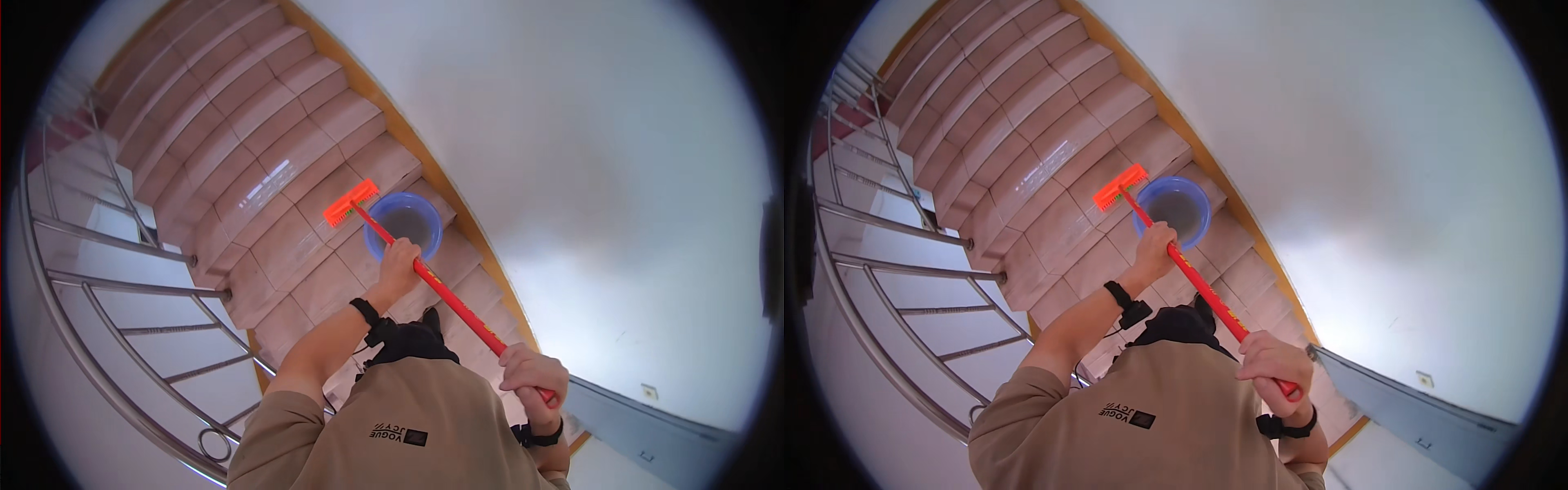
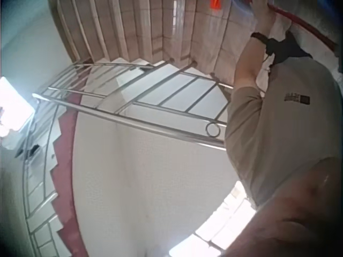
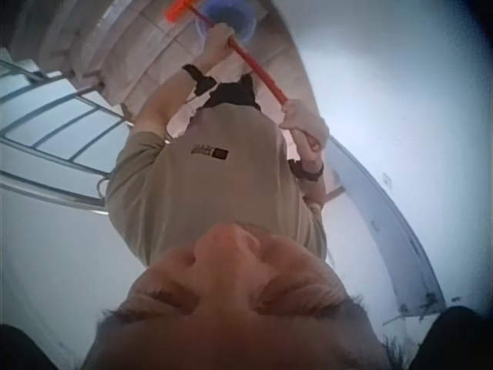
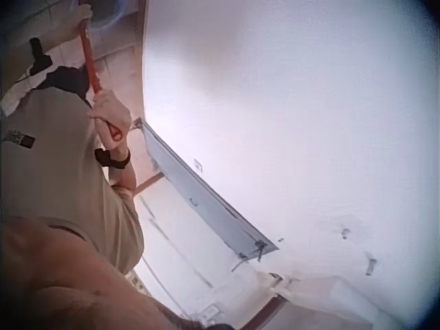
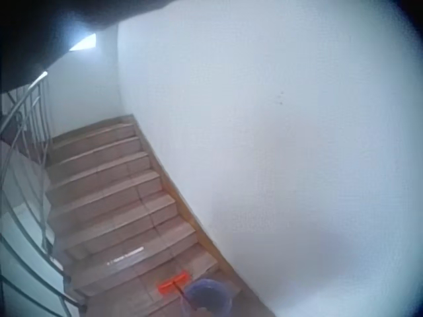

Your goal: Mopping a tiled staircase using a flat mop and water from a bucket.

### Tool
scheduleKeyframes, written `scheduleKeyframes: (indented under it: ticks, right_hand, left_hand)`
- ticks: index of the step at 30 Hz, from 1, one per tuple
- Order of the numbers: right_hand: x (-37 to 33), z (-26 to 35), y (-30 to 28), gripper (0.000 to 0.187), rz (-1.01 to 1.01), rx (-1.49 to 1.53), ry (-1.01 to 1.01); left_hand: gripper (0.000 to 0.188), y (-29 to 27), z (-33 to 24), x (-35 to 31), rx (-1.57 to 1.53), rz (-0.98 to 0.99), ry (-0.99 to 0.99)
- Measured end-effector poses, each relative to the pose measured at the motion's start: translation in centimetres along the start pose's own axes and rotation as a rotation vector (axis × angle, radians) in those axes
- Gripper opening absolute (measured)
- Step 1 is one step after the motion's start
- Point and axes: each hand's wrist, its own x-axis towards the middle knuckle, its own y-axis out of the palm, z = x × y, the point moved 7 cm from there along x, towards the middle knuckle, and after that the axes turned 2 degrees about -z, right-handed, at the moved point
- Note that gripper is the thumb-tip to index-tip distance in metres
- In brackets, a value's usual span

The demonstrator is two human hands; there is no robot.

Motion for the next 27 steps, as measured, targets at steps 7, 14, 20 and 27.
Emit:
scheduleKeyframes:
  ticks: [7, 14, 20, 27]
  right_hand:
    - [6.0, -5.2, -0.3, 0.021, 0.074, 0.014, -0.016]
    - [6.7, -0.3, -4.5, 0.013, 0.038, -0.001, 0.144]
    - [8.6, -3.6, -5.7, 0.016, 0.022, 0.012, 0.054]
    - [10.9, -4.5, -5.5, 0.012, 0.020, -0.107, 0.028]
  left_hand:
    - [0.017, -0.7, 6.5, 5.9, 0.043, 0.028, -0.065]
    - [0.020, 0.2, -0.9, 5.9, -0.008, -0.088, -0.107]
    - [0.019, 1.1, 2.8, 8.6, 0.039, -0.120, -0.132]
    - [0.016, 2.7, 4.7, 10.1, 0.089, 0.041, -0.158]
